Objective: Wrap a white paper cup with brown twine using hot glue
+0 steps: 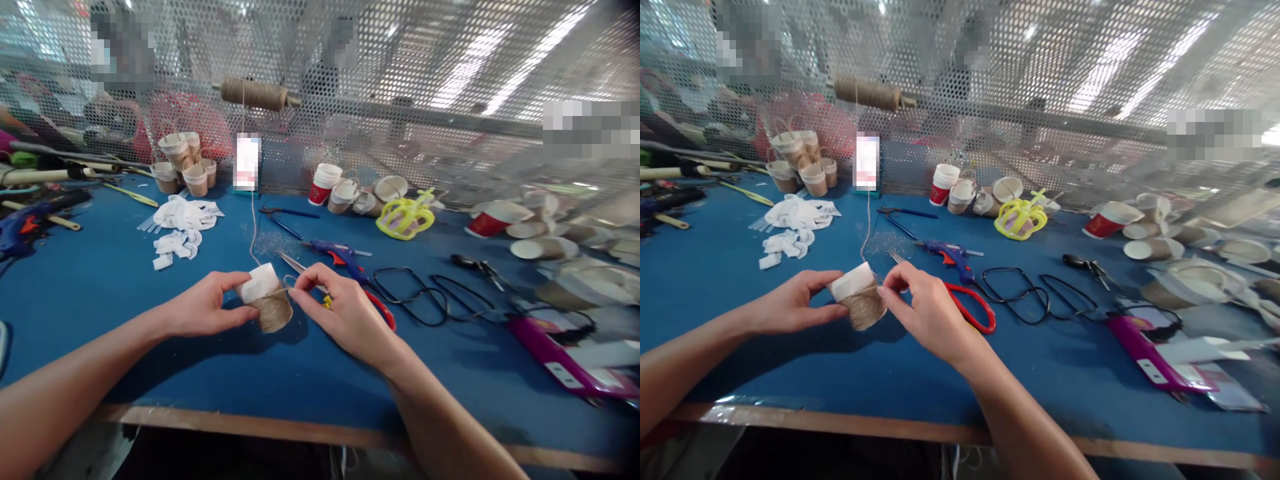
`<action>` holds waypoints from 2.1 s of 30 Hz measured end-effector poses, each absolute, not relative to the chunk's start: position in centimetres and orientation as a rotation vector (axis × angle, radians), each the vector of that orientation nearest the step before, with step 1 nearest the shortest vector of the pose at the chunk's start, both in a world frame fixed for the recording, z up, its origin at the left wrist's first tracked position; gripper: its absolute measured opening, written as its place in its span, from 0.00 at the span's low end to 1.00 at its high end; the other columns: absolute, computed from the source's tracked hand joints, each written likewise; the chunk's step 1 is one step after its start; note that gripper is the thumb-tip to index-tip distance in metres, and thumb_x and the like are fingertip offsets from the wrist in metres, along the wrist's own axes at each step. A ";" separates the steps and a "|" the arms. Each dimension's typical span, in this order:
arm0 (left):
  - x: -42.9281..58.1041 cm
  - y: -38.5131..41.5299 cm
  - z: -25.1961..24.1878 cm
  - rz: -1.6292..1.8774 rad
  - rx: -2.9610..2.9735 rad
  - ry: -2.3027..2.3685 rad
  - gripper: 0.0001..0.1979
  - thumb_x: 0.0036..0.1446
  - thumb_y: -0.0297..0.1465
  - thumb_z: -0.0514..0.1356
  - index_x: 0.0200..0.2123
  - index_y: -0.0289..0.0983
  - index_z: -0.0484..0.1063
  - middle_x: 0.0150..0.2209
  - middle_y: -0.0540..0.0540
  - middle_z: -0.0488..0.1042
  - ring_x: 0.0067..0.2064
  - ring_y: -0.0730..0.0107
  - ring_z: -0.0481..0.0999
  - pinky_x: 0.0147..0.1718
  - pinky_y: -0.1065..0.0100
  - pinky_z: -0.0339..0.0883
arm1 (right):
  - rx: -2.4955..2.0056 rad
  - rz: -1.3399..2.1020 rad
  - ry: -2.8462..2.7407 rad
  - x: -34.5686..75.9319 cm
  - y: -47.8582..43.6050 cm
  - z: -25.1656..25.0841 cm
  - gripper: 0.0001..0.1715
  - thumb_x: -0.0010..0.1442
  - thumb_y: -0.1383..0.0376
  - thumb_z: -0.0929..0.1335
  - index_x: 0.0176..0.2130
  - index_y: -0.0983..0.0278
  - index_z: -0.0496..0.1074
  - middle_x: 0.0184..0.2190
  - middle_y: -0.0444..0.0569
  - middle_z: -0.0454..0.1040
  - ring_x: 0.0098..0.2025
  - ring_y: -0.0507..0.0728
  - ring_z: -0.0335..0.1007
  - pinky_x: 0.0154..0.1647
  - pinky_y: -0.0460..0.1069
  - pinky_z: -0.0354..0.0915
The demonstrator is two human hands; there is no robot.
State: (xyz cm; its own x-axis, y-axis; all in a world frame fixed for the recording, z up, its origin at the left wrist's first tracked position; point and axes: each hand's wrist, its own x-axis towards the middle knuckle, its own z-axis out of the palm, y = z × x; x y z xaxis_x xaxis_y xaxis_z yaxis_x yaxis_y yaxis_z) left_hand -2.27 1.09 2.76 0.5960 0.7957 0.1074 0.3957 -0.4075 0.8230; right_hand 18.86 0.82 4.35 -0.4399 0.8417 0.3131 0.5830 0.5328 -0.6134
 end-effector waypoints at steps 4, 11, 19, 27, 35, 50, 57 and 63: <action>-2.2 0.8 3.1 0.594 2.043 0.933 0.11 0.51 0.28 0.56 0.39 0.32 0.69 0.37 0.46 0.74 0.38 0.67 0.71 0.40 0.67 0.64 | -1.132 0.519 -2.219 18.9 0.5 4.4 0.04 0.58 0.68 0.62 0.32 0.63 0.66 0.28 0.43 0.70 0.30 0.50 0.66 0.33 0.45 0.62; -2.2 0.7 3.0 0.581 2.044 0.890 0.10 0.52 0.29 0.56 0.39 0.33 0.69 0.38 0.45 0.74 0.39 0.66 0.71 0.40 0.66 0.64 | -1.014 0.410 -2.254 19.0 0.1 4.3 0.05 0.59 0.69 0.60 0.32 0.63 0.63 0.29 0.46 0.66 0.31 0.50 0.62 0.32 0.47 0.61; -2.1 0.4 3.1 0.553 2.026 0.868 0.10 0.52 0.28 0.56 0.38 0.32 0.69 0.37 0.45 0.74 0.38 0.66 0.71 0.40 0.66 0.64 | -1.055 0.455 -2.242 19.0 0.1 4.2 0.06 0.59 0.69 0.61 0.29 0.64 0.63 0.27 0.45 0.65 0.28 0.49 0.60 0.30 0.45 0.59; -2.3 0.5 2.9 0.582 2.016 0.854 0.08 0.52 0.30 0.56 0.36 0.33 0.69 0.36 0.46 0.74 0.37 0.67 0.71 0.39 0.68 0.64 | -1.107 0.553 -2.186 18.9 0.0 4.3 0.07 0.58 0.68 0.61 0.29 0.64 0.64 0.27 0.45 0.66 0.28 0.49 0.62 0.30 0.45 0.60; -2.5 0.3 2.5 0.635 2.042 0.792 0.07 0.52 0.28 0.57 0.36 0.34 0.68 0.36 0.48 0.72 0.36 0.71 0.70 0.38 0.72 0.63 | -1.176 0.655 -2.104 18.7 0.0 4.4 0.07 0.57 0.67 0.62 0.28 0.64 0.66 0.26 0.44 0.68 0.28 0.49 0.63 0.29 0.45 0.61; -2.8 0.4 2.1 0.732 2.080 0.709 0.06 0.50 0.26 0.57 0.34 0.33 0.68 0.34 0.47 0.71 0.35 0.71 0.69 0.37 0.73 0.64 | -1.184 1.065 -1.921 19.0 0.2 3.6 0.09 0.57 0.60 0.63 0.30 0.63 0.62 0.28 0.44 0.65 0.29 0.50 0.62 0.31 0.46 0.63; -2.5 0.3 2.6 0.704 2.050 0.674 0.08 0.49 0.25 0.57 0.36 0.32 0.67 0.35 0.47 0.70 0.36 0.70 0.69 0.37 0.72 0.64 | -1.164 1.254 -1.884 18.7 0.1 4.2 0.10 0.57 0.60 0.62 0.29 0.64 0.60 0.24 0.41 0.61 0.26 0.48 0.57 0.27 0.44 0.58; -2.4 0.2 2.8 0.687 2.010 0.801 0.09 0.49 0.27 0.57 0.36 0.33 0.65 0.34 0.48 0.69 0.36 0.70 0.69 0.37 0.69 0.64 | -1.180 1.244 -1.870 18.4 0.5 3.8 0.10 0.57 0.60 0.61 0.28 0.64 0.59 0.23 0.40 0.59 0.25 0.48 0.54 0.25 0.44 0.55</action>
